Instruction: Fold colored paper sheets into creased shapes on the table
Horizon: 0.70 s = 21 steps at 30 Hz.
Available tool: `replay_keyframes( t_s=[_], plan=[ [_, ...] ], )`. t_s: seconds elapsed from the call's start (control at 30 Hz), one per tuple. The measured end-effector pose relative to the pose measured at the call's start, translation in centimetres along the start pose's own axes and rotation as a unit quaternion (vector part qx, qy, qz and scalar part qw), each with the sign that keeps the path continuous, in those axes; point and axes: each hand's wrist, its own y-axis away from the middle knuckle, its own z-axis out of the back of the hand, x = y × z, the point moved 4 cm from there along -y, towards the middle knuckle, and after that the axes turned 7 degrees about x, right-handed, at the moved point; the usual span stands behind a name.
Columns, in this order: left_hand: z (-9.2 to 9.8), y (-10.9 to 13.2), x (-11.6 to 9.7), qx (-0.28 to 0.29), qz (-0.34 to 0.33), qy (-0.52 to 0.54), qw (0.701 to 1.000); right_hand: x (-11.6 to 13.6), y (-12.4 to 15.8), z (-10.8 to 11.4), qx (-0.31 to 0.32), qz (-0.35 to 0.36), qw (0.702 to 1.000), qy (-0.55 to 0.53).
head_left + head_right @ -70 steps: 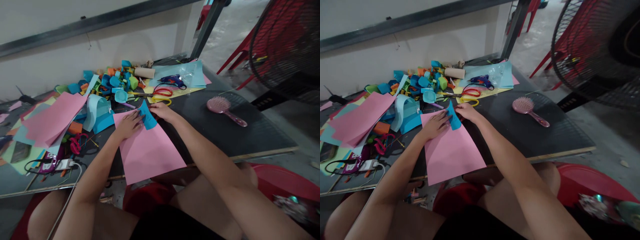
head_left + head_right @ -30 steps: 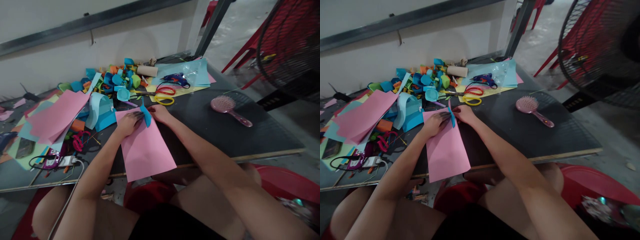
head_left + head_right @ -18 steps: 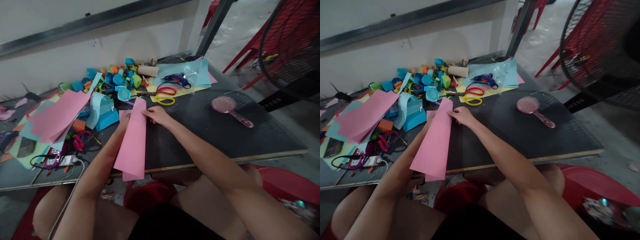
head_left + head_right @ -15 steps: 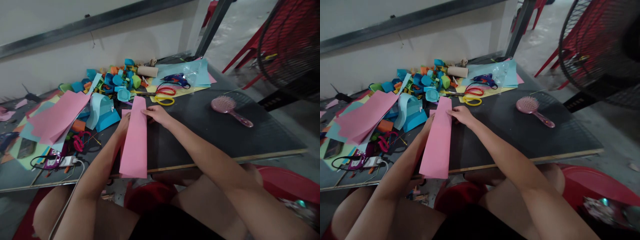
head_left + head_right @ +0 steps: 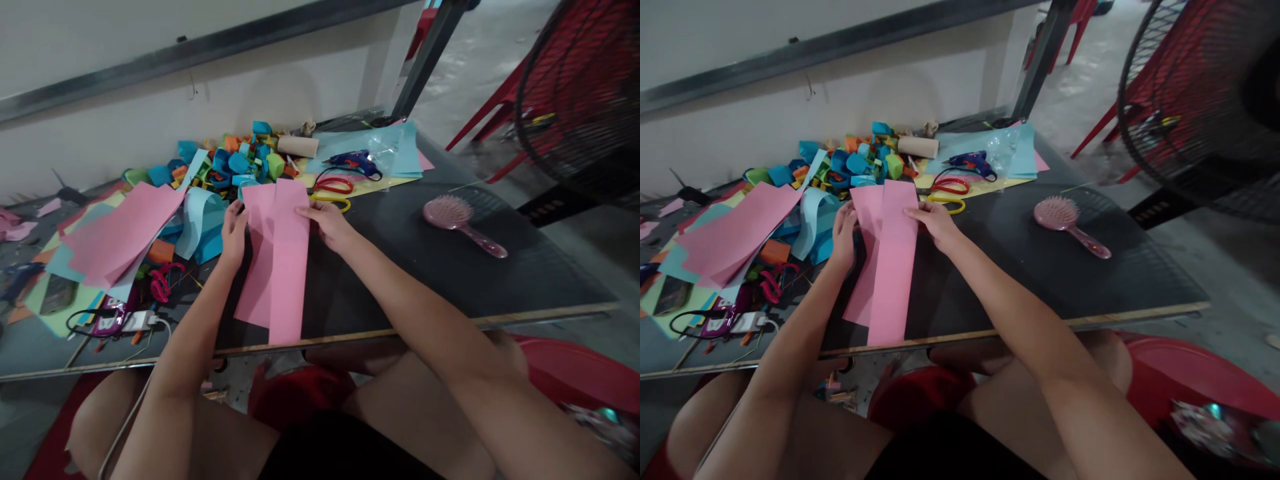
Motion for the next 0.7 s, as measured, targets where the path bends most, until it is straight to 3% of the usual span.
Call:
replay_keyframes(
  t_s=[0.1,0.2,0.27,0.37,0.43,0.53,0.6,0.7],
  plan=[
    [-0.1,-1.0,1.3,0.065,0.024,0.069,0.995,-0.1,-0.4,0.7,-0.043,0.026,0.999,0.003],
    [1.1,-1.4,0.5,0.061,-0.016,0.066,0.996,0.0,-0.6,1.1,-0.091,0.052,0.994,-0.027],
    [2.7,-1.2,-1.2,0.029,-0.063,0.051,0.996,0.2,-0.6,1.3,-0.13,0.071,0.987,-0.059],
    [5.1,-0.5,-5.4,-0.002,-0.152,0.002,0.988,0.4,-0.2,1.5,-0.189,0.102,0.972,-0.092],
    [5.7,0.1,-8.9,0.027,-0.205,-0.069,0.976,0.6,0.0,1.6,-0.214,0.128,0.964,-0.095],
    [3.7,0.8,-13.6,0.086,-0.226,-0.227,0.943,0.9,0.3,2.1,-0.244,0.178,0.951,-0.069],
    [0.7,1.3,-15.5,0.123,-0.216,-0.301,0.921,0.9,0.4,2.3,-0.257,0.209,0.943,-0.028],
    [-4.6,2.0,-16.4,0.181,-0.226,-0.365,0.885,1.0,0.6,1.9,-0.245,0.249,0.937,0.016]
  ],
)
